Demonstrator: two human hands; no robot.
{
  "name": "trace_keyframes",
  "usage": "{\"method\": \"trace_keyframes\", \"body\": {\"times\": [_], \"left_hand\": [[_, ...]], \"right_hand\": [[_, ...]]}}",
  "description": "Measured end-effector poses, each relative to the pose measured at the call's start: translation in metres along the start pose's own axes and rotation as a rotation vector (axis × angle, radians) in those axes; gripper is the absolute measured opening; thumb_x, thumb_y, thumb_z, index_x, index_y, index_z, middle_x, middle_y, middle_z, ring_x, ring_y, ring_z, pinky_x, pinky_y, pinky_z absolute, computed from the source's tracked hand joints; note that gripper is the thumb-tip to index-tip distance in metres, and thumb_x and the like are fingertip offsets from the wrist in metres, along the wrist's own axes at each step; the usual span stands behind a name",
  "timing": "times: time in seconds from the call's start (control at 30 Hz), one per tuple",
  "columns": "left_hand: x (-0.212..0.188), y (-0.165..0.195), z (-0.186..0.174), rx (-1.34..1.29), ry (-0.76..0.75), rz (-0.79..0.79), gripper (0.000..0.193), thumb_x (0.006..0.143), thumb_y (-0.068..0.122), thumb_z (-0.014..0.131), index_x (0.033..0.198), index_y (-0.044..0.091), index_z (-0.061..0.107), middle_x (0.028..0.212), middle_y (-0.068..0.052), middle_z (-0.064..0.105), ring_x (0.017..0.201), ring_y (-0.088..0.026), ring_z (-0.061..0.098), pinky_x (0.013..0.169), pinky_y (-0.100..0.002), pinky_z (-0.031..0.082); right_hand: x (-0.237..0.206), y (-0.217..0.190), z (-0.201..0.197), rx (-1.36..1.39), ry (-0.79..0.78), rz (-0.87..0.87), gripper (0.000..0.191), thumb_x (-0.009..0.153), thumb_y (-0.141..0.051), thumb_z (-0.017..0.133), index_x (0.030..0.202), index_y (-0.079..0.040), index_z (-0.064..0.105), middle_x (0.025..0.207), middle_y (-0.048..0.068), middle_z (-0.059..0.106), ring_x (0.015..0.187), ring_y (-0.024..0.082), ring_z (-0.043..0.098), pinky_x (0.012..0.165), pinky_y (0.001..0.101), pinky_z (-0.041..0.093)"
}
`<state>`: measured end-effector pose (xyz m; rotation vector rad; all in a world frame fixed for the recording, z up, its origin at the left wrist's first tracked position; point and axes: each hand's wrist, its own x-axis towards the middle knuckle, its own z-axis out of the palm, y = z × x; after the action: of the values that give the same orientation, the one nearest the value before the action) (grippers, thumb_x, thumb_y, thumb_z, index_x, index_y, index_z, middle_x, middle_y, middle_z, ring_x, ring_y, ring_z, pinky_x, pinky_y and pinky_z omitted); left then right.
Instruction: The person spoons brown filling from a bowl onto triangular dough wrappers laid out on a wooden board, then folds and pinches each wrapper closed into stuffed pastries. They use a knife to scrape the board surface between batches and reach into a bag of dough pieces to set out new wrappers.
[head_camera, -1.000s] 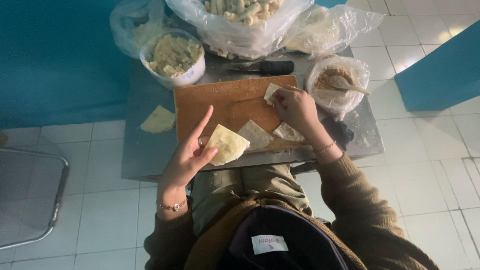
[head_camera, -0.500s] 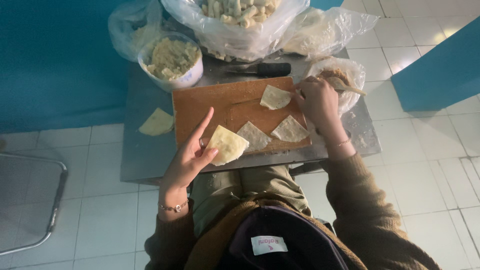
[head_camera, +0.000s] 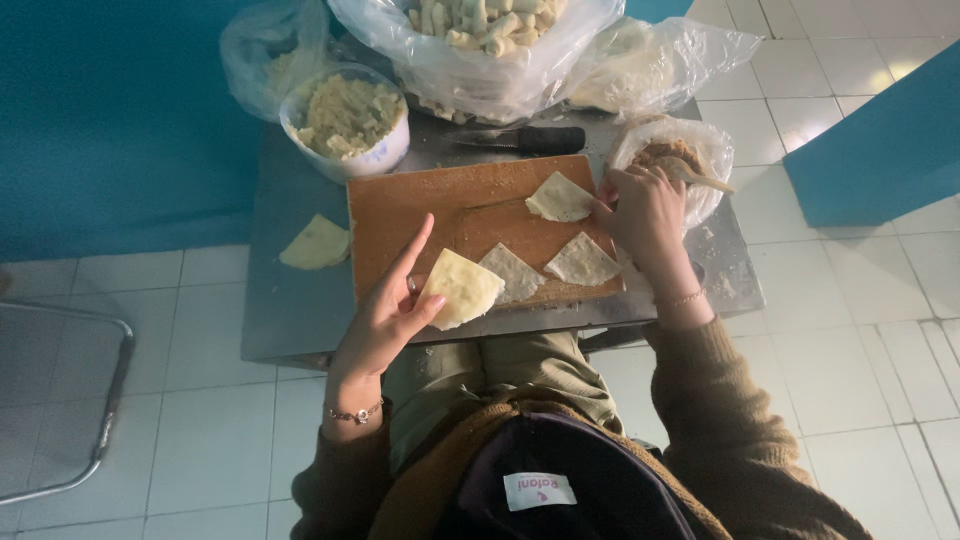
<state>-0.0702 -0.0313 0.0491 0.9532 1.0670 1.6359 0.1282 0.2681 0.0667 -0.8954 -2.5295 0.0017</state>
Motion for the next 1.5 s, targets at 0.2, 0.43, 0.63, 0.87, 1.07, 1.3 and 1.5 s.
{"method": "trace_keyframes", "body": {"times": [0.2, 0.43, 0.63, 0.87, 1.07, 1.3, 1.5], "left_hand": [[0.003, 0.004, 0.014, 0.120, 0.051, 0.009, 0.087, 0.097, 0.002, 0.062, 0.168, 0.017, 0.014, 0.102, -0.005, 0.069, 0.092, -0.006, 0.061, 0.083, -0.024, 0.052], [-0.002, 0.009, 0.025, 0.371, 0.068, -0.095, 0.076, 0.107, 0.017, 0.050, 0.171, 0.021, 0.009, 0.090, -0.008, 0.049, 0.080, -0.013, 0.041, 0.077, -0.027, 0.040], [-0.001, 0.004, 0.023, 0.407, 0.024, 0.128, 0.070, 0.113, 0.031, 0.041, 0.167, 0.007, 0.004, 0.174, -0.023, 0.010, 0.160, -0.026, 0.007, 0.125, -0.039, 0.014], [0.001, -0.001, 0.021, 0.249, -0.015, 0.011, 0.079, 0.108, 0.038, 0.045, 0.165, 0.008, -0.001, 0.175, -0.020, -0.001, 0.158, -0.023, 0.007, 0.123, -0.038, 0.016], [-0.001, -0.008, 0.016, 0.319, 0.067, -0.064, 0.077, 0.113, 0.035, 0.048, 0.172, 0.012, 0.004, 0.161, -0.032, 0.019, 0.138, -0.027, 0.012, 0.116, -0.046, 0.021], [-0.004, -0.012, 0.013, 0.268, 0.060, -0.163, 0.098, 0.105, 0.048, 0.058, 0.179, 0.018, 0.003, 0.091, -0.013, 0.035, 0.075, -0.012, 0.033, 0.071, -0.027, 0.032], [0.001, 0.000, 0.020, 0.031, -0.146, -0.011, 0.124, 0.086, 0.038, 0.081, 0.165, 0.018, -0.012, 0.127, -0.016, 0.068, 0.112, -0.014, 0.067, 0.097, -0.026, 0.054]], "right_hand": [[-0.035, -0.079, -0.039, 0.575, -0.113, -0.208, 0.016, 0.083, -0.014, 0.083, 0.098, -0.011, 0.077, 0.105, 0.002, 0.075, 0.090, 0.011, 0.072, 0.076, 0.0310, 0.060], [-0.061, -0.139, -0.057, 0.735, -0.075, -0.501, 0.024, 0.077, -0.018, 0.088, 0.098, -0.011, 0.079, 0.099, 0.003, 0.074, 0.091, 0.022, 0.071, 0.079, 0.0353, 0.059], [-0.061, -0.136, -0.058, 0.758, -0.099, -0.501, 0.014, 0.082, -0.013, 0.085, 0.095, -0.012, 0.081, 0.095, 0.001, 0.075, 0.087, 0.019, 0.072, 0.075, 0.0339, 0.058], [-0.061, -0.132, -0.062, 0.767, -0.152, -0.478, 0.018, 0.078, -0.013, 0.085, 0.095, -0.011, 0.080, 0.096, 0.003, 0.076, 0.087, 0.019, 0.073, 0.074, 0.0336, 0.058], [-0.063, -0.132, -0.070, 0.738, -0.181, -0.490, 0.020, 0.077, -0.015, 0.086, 0.096, -0.011, 0.081, 0.096, 0.003, 0.077, 0.081, 0.019, 0.074, 0.070, 0.0309, 0.059], [-0.061, -0.121, -0.056, 0.954, -0.316, -0.337, 0.012, 0.085, -0.009, 0.081, 0.097, -0.007, 0.081, 0.096, 0.007, 0.078, 0.083, 0.016, 0.077, 0.073, 0.0288, 0.060], [-0.063, -0.112, -0.044, 1.160, -0.460, -0.152, 0.012, 0.083, -0.004, 0.081, 0.095, -0.002, 0.080, 0.096, 0.006, 0.077, 0.084, 0.012, 0.073, 0.075, 0.0262, 0.058]]}}
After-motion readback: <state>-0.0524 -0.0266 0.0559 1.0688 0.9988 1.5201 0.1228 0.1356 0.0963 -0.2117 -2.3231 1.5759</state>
